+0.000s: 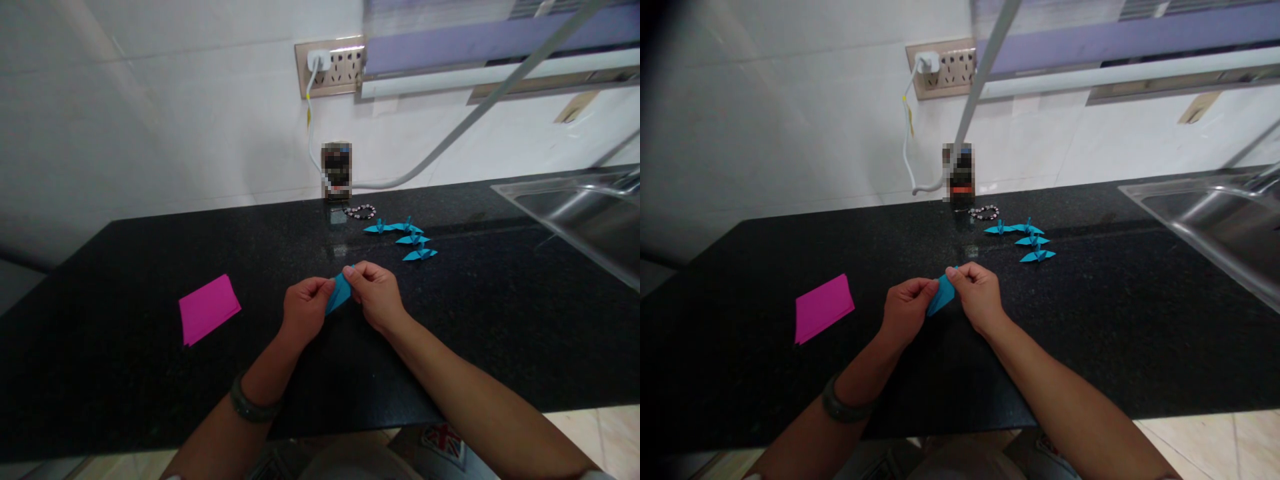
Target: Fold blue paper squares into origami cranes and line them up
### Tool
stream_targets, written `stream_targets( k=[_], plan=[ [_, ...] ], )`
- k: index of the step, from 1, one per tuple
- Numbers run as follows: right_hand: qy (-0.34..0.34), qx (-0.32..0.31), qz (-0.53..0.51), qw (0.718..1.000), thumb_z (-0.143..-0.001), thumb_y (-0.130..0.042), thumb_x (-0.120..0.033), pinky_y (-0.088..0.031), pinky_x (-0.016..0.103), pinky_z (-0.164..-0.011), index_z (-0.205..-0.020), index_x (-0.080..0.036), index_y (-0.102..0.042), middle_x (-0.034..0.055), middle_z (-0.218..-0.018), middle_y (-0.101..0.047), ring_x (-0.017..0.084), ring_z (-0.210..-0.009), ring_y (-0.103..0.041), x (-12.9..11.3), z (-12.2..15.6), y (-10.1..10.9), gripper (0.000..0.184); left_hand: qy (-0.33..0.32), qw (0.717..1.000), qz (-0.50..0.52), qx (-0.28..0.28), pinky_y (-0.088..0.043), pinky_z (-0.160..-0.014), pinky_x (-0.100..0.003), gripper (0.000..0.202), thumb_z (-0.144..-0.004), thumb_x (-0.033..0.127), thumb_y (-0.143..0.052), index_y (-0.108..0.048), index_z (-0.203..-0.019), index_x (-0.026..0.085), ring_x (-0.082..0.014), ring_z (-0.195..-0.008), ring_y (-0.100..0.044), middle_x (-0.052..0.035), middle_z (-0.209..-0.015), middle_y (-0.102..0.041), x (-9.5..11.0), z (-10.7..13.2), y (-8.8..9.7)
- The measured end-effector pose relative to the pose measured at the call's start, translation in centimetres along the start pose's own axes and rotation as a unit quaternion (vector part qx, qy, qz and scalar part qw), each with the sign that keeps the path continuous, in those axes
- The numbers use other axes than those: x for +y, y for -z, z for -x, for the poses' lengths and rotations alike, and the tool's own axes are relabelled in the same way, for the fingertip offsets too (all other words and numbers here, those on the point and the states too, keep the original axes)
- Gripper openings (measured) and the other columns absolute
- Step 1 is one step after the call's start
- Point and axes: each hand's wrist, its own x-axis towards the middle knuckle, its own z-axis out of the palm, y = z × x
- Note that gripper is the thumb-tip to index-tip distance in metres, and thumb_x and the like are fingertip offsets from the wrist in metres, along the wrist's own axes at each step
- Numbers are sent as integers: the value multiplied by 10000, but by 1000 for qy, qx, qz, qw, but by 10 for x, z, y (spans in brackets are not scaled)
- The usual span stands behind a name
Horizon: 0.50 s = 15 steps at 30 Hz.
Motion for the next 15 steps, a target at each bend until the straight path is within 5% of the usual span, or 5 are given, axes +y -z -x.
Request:
stream_targets(
  k=[6, 11, 15],
  plan=[
    [4, 30, -12, 999, -691, -622, -375, -231, 212, -395, -566, -166, -493, -62, -432, -409, 58, -393, -326, 1, -4, 2, 276, 36, 990, 118, -63, -435, -528, -233, 428, -815, 474, -379, -642, -837, 136, -119, -562, -543, -28, -631, -606, -1, -2, -3],
    [-2, 32, -18, 999, -688, -620, -393, -252, 208, -383, -570, -166, -495, -64, -428, -418, 57, -382, -342, 1, -5, 3, 285, 59, 984, 139, -100, -489, -638, -289, 296, -706, 408, -585, -639, -765, 123, -150, -618, -601, -36, -651, -646, -1, -2, -4],
    [-39, -35, -11, 999, -671, -634, -392, -267, 204, -378, -686, -165, -560, -36, -504, -525, 71, -405, -419, -2, -2, 1, 238, 58, 986, 138, -75, -501, -640, -302, 279, -707, 398, -589, -630, -723, 122, -155, -618, -612, -40, -651, -655, -2, -2, -4]
  ],
)
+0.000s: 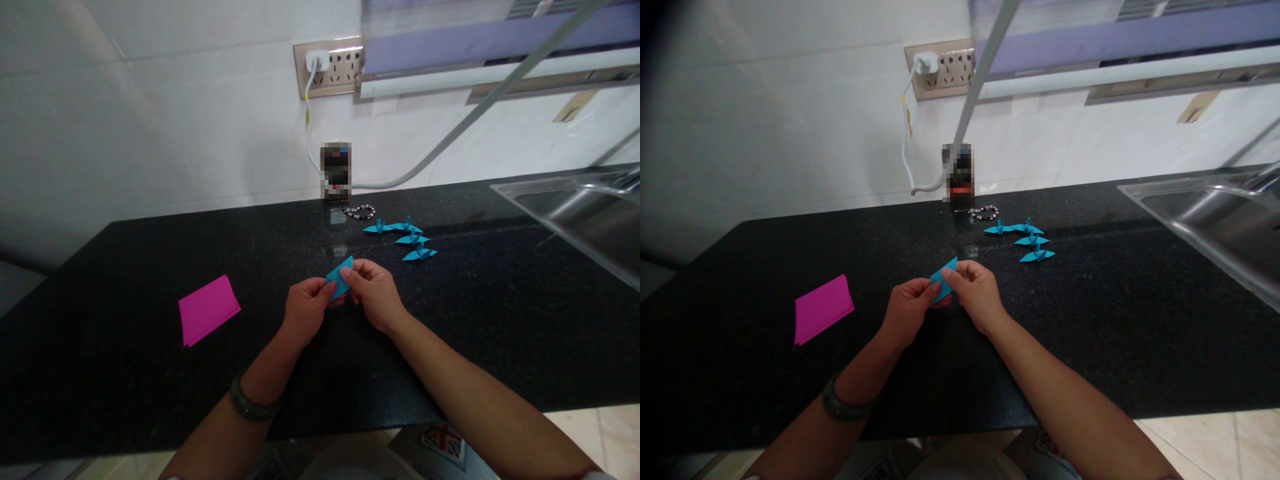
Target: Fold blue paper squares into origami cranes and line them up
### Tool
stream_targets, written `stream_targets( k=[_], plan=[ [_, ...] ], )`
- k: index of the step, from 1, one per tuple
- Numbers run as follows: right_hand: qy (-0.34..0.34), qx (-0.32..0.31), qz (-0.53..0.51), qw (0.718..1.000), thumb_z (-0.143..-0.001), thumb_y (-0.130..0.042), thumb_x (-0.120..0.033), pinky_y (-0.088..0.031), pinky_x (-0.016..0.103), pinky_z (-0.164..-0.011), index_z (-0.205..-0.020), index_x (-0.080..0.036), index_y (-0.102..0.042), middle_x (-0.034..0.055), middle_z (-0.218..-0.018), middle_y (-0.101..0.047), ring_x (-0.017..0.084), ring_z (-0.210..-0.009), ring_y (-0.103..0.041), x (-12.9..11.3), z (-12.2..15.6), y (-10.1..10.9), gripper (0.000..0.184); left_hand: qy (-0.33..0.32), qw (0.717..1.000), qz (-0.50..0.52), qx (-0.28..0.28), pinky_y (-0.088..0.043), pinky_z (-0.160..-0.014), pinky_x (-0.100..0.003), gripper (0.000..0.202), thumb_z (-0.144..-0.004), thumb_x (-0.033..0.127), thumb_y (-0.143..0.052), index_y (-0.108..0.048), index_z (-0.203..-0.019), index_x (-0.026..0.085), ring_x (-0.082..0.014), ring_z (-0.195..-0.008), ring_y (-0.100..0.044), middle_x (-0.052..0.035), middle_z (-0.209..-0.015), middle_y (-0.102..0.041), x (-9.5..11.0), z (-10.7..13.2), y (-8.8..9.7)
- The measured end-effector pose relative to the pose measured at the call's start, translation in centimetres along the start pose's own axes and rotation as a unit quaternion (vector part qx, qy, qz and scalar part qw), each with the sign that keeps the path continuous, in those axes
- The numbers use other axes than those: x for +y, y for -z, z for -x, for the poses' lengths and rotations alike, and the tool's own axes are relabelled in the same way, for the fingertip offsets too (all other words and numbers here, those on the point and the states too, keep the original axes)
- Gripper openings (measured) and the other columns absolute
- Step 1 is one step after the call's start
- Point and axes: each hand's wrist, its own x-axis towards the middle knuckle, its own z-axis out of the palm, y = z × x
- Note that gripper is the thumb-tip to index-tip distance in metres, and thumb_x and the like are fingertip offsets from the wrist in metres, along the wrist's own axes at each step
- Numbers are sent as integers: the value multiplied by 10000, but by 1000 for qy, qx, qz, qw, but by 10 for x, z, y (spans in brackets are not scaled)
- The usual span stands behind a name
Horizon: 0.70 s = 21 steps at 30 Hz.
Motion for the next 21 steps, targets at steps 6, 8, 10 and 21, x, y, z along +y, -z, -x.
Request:
stream_targets(
  k=[6, 8, 10, 21],
  plan=[
    [4, 6, 48, 999, -639, -653, -379, -267, 213, -392, -565, -161, -531, -29, -489, -515, 72, -414, -407, -1, 1, -1, 260, 11, 1000, -9, -12, -499, -588, -285, 294, -721, 409, -563, -616, -768, 123, -149, -587, -610, -47, -661, -657, 0, 0, -2],
    [28, 40, 53, 997, -639, -656, -381, -245, 215, -392, -522, -166, -491, -52, -446, -446, 59, -396, -344, 2, 0, 1, 295, 6, 999, -48, -16, -477, -531, -252, 286, -729, 411, -547, -604, -740, 131, -129, -529, -583, -32, -611, -636, 0, 0, -3],
    [40, 56, 46, 997, -645, -652, -386, -234, 217, -394, -503, -170, -455, -61, -435, -404, 55, -395, -314, 4, -2, 3, 325, -9, 995, -97, -15, -446, -484, -223, 288, -744, 417, -522, -589, -696, 141, -111, -479, -549, -15, -561, -609, 0, 0, -2],
    [17, 48, -15, 999, -654, -658, -377, -208, 207, -377, -525, -164, -449, -67, -435, -375, 47, -384, -293, 4, -5, 6, 325, -21, 999, -35, 8, -471, -568, -252, 413, -776, 475, -459, -561, -990, 136, -138, -623, -604, -61, -758, -656, -2, 0, -5]
  ],
)
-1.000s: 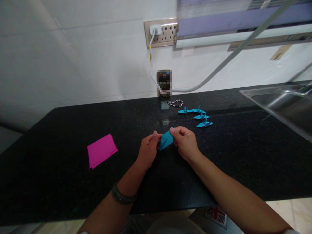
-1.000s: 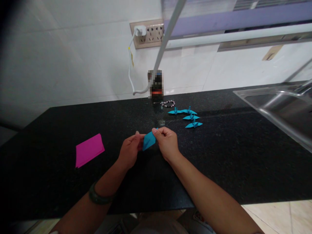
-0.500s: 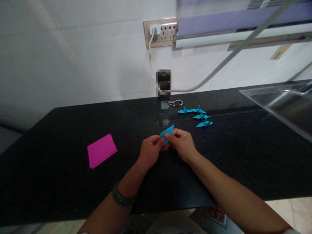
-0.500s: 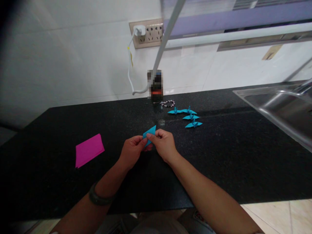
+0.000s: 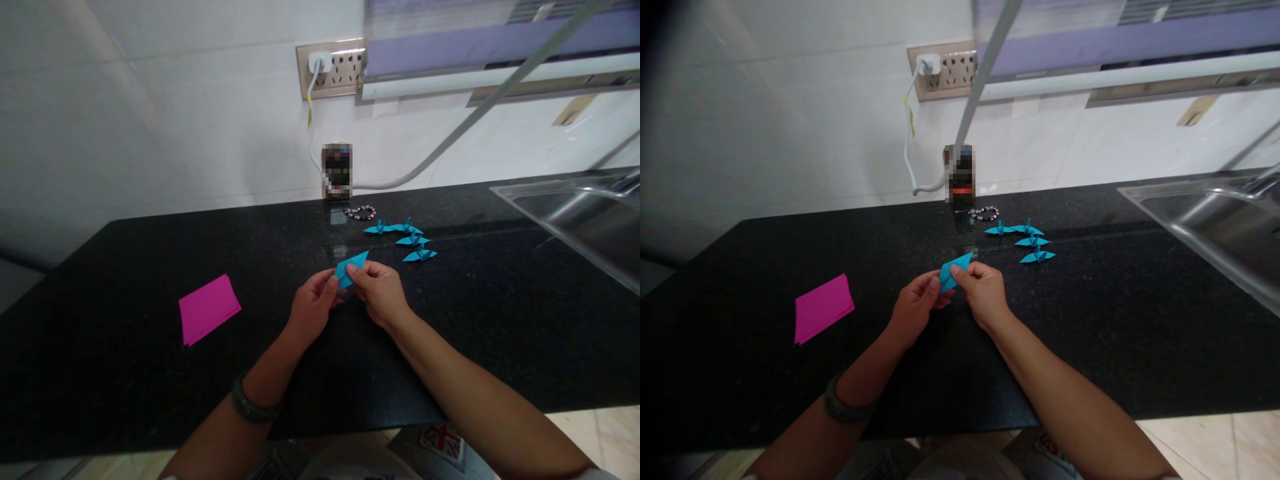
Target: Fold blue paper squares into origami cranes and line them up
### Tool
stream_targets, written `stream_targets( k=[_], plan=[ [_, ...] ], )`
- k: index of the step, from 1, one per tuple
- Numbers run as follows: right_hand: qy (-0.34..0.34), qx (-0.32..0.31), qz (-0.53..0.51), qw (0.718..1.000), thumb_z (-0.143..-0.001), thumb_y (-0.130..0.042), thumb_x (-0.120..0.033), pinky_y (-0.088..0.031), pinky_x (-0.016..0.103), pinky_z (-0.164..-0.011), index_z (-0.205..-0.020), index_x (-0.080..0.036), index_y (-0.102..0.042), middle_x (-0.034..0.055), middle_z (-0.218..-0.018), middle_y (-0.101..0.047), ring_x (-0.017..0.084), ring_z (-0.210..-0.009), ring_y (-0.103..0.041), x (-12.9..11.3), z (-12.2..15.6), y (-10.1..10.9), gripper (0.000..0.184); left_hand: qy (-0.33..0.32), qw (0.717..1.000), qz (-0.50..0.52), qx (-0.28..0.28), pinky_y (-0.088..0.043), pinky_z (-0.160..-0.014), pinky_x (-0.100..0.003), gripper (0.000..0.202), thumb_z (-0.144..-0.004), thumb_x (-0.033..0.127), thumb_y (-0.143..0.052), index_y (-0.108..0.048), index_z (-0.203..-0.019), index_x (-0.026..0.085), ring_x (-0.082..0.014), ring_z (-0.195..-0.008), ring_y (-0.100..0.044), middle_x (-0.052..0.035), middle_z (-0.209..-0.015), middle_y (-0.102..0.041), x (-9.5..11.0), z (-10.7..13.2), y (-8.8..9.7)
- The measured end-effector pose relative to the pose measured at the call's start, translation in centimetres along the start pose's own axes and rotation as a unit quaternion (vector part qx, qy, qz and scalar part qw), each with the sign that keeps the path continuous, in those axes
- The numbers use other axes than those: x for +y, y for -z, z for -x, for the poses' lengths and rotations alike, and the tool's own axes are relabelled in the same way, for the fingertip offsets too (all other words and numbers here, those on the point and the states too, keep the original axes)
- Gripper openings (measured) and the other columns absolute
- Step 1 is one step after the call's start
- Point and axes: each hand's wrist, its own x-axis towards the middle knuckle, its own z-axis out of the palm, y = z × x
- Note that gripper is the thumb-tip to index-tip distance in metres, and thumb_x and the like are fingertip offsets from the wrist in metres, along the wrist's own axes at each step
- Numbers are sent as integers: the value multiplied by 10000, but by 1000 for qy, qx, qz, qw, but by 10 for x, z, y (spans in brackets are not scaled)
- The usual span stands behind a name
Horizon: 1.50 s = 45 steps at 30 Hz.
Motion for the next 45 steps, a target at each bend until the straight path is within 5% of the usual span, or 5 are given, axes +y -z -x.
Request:
stream_targets(
  k=[8, 15, 21, 26, 45],
  plan=[
    [-30, -93, -9, 995, -646, -669, -334, -265, 199, -387, -657, -156, -566, -38, -524, -496, 59, -424, -393, 1, 12, -11, 206, -34, 995, -86, -33, -374, -473, -209, 325, -790, 420, -467, -557, -643, 145, -92, -477, -492, -3, -559, -565, 1, 2, 5],
    [22, 11, -19, 1000, -634, -671, -357, -241, 209, -401, -518, -140, -543, -49, -488, -410, 47, -429, -321, -8, -3, 3, 277, -8, 995, -72, -65, -352, -455, -204, 329, -795, 419, -452, -525, -616, 153, -86, -441, -458, 22, -497, -518, 2, 1, 5],
    [21, 77, -34, 996, -661, -624, -451, -216, 194, -352, -736, -151, -612, -51, -522, -420, 46, -405, -304, -19, -12, 13, 310, -5, 996, -88, -23, -312, -435, -201, 353, -773, 419, -492, -529, -551, 147, -74, -424, -420, 28, -466, -483, -1, -2, 9],
    [5, -88, 39, 995, -650, -665, -354, -245, 183, -354, -771, -171, -580, -75, -499, -410, 43, -389, -326, -14, -1, 6, 234, -19, 998, -25, 50, -333, -459, -202, 240, -709, 381, -594, -637, -704, 145, -76, -472, -439, 19, -540, -539, -1, -6, 13],
    [21, -82, 115, 990, -690, -627, -363, -315, 199, -408, -785, -157, -602, -30, -578, -521, 62, -442, -400, -3, 2, 2, 228, 31, 966, 248, 67, -461, -543, -214, 240, -597, 275, -714, -603, -777, 161, -90, -583, -563, 23, -675, -610, 3, -5, 12]
  ],
)
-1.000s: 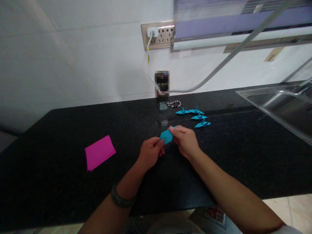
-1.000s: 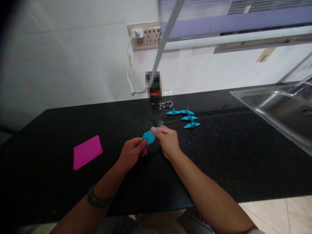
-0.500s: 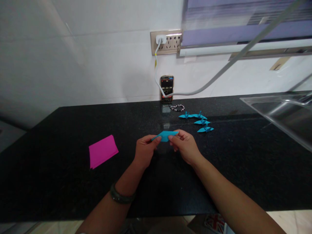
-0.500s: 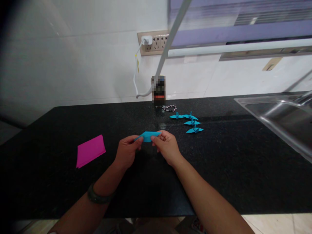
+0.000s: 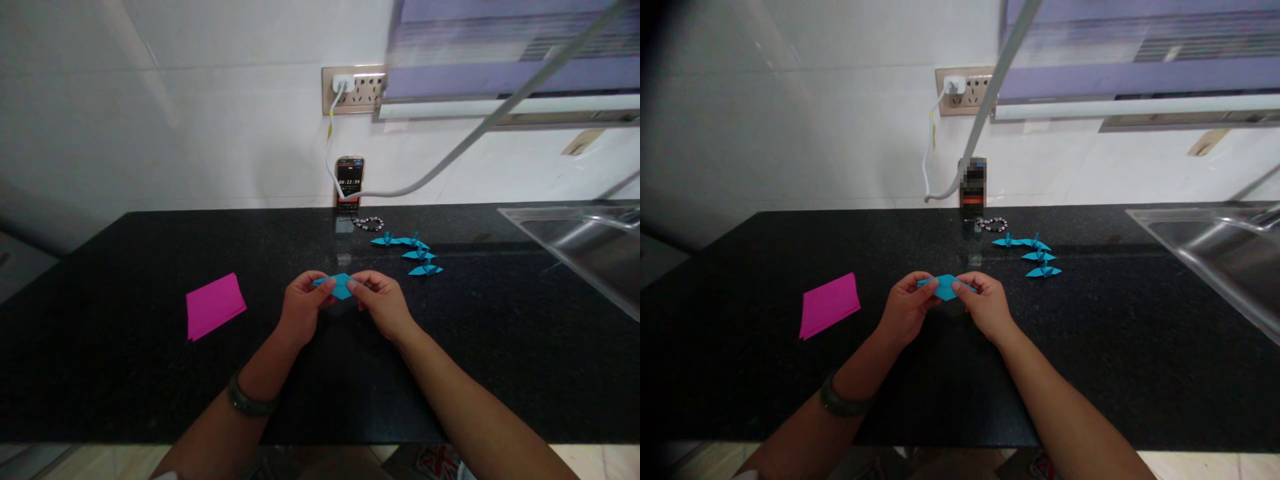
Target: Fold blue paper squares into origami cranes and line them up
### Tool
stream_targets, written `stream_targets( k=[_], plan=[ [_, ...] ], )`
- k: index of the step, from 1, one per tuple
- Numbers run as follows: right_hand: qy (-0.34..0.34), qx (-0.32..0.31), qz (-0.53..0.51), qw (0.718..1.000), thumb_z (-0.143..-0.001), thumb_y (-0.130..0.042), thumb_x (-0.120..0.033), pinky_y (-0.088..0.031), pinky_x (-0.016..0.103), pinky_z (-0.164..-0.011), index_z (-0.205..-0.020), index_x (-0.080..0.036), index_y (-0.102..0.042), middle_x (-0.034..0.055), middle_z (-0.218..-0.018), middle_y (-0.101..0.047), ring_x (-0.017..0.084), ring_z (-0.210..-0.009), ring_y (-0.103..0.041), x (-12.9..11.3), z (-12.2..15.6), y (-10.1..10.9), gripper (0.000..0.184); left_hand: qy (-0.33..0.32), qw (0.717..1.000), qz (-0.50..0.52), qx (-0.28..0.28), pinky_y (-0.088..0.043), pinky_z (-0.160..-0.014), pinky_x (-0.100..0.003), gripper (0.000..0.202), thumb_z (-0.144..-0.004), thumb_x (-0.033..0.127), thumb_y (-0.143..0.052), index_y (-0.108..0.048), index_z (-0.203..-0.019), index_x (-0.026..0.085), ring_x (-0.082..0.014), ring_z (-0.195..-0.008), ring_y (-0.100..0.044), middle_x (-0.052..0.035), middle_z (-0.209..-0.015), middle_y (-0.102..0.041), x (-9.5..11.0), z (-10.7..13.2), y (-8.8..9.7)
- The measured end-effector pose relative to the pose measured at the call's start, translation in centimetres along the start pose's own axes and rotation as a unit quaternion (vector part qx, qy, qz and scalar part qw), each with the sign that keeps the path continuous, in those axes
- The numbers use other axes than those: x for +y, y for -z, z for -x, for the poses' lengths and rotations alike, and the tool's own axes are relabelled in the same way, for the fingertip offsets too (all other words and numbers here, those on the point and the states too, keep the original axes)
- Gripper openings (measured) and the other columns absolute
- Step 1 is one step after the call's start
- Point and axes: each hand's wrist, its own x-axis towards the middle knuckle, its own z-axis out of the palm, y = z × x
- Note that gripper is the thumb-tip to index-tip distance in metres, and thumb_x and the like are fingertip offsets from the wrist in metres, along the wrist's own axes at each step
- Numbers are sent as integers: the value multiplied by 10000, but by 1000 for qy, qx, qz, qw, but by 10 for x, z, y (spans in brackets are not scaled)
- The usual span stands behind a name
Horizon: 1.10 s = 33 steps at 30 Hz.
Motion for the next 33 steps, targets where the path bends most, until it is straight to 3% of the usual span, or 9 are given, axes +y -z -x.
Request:
stream_targets(
  k=[4, 7, 11, 14, 22, 33],
  plan=[
    [9, 25, -2, 1000, -696, -618, -371, -328, 211, -423, -772, -162, -600, -26, -568, -532, 74, -446, -416, 3, 1, -3, 223, 57, 996, 45, -48, -480, -586, -217, 264, -607, 246, -711, -630, -846, 169, -103, -675, -586, -7, -802, -644, -2, 3, -2],
    [61, 30, 58, 996, -703, -612, -332, -372, 225, -473, -754, -170, -597, -2, -663, -552, 91, -526, -459, 2, 2, -5, 171, 56, 997, 21, -41, -478, -598, -212, 195, -638, 260, -689, -652, -798, 154, -101, -684, -584, -14, -789, -650, -3, 4, -2],
    [183, 80, 193, 961, -698, -612, -236, -410, 238, -531, -853, -192, -589, 22, -801, -518, 110, -633, -478, -1, 5, -3, 163, 29, 999, -38, -24, -473, -607, -216, 199, -649, 287, -680, -657, -791, 150, -107, -685, -583, -18, -766, -656, -2, 4, -4],
    [228, 74, 247, 939, -716, -584, -202, -420, 238, -521, -837, -202, -592, 38, -855, -500, 120, -668, -481, -2, 6, -2, 121, 15, 996, -84, -24, -469, -618, -222, 216, -658, 310, -667, -661, -792, 141, -107, -666, -579, -23, -736, -658, -2, 5, -5],
    [222, 82, 278, 931, -728, -572, -202, -423, 257, -515, -821, -206, -604, 48, -836, -510, 141, -685, -492, 3, 3, -2, 98, -17, 989, -145, -25, -464, -631, -248, 243, -662, 330, -651, -675, -815, 143, -132, -664, -586, -37, -749, -671, -6, 3, -2],
    [197, 31, 217, 956, -711, -582, -178, -414, 236, -523, -750, -192, -594, 34, -806, -518, 133, -702, -510, -2, 1, 0, 43, -45, 974, -215, -47, -449, -615, -256, 228, -701, 338, -605, -667, -797, 141, -131, -617, -562, -32, -697, -651, -9, -1, 4]
  ],
)
